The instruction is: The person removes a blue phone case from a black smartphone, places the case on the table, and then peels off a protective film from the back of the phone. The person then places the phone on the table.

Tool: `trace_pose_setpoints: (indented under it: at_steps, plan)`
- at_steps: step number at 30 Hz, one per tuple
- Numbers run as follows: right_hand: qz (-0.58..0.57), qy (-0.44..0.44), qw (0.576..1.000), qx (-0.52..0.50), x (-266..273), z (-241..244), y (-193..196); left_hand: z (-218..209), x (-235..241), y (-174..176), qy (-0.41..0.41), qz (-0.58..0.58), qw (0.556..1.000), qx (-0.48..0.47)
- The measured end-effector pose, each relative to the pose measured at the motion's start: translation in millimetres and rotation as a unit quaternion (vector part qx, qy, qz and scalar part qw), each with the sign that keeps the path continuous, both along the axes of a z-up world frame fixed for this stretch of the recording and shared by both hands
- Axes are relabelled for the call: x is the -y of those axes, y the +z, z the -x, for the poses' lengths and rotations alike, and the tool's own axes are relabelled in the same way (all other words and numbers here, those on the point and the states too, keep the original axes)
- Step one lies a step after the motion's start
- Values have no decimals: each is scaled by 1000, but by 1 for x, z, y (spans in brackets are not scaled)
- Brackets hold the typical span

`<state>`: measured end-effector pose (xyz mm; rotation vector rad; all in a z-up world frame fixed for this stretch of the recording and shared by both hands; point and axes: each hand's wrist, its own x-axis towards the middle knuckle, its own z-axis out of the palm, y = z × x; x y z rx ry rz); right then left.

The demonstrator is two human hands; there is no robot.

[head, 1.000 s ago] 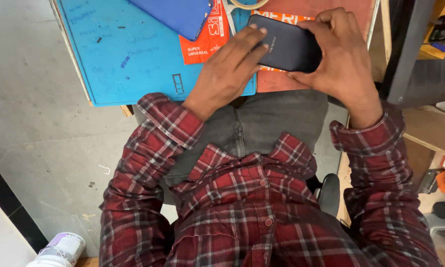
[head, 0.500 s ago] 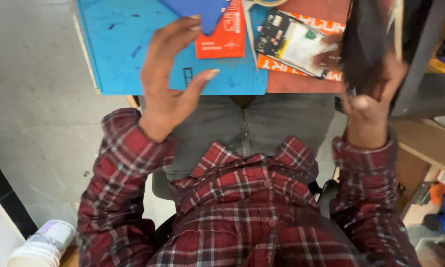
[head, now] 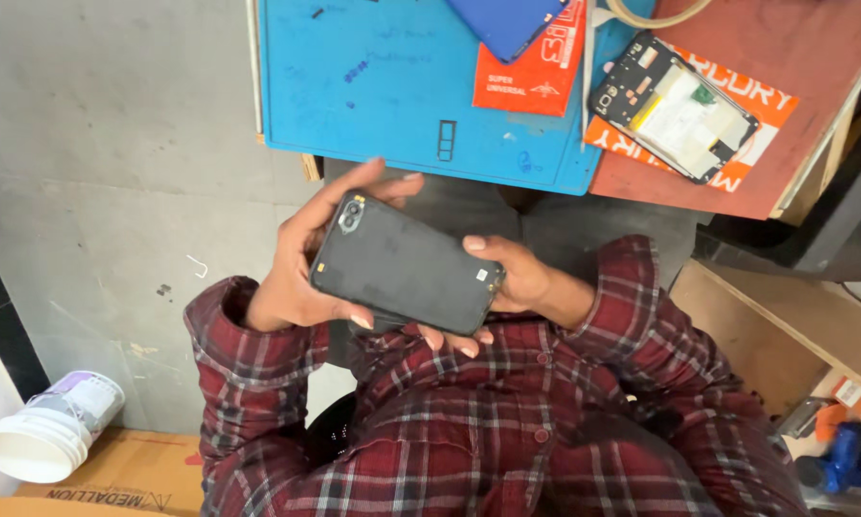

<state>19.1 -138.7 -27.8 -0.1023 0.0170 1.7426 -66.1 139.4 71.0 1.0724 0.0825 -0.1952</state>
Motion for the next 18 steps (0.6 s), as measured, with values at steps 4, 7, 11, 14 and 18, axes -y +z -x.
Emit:
trace_pose_setpoints:
  at_steps: [4, 7, 11, 14, 18]
  plan:
    - [123, -7, 986, 110, -17, -5, 2, 7, -2, -19, 83, 13, 996, 19]
    - [260, -50, 755, 599, -32, -40, 25, 7, -4, -30, 207, 57, 977, -17]
    - [267, -199, 449, 829, -62, -97, 62, 1, -14, -44, 319, 14, 947, -31]
    - [242, -241, 423, 839, -98, -124, 73, -5, -21, -53, 339, -36, 940, -10]
    - [193, -259, 381, 866, -138, -134, 63, -7, -21, -61, 345, -57, 936, -24]
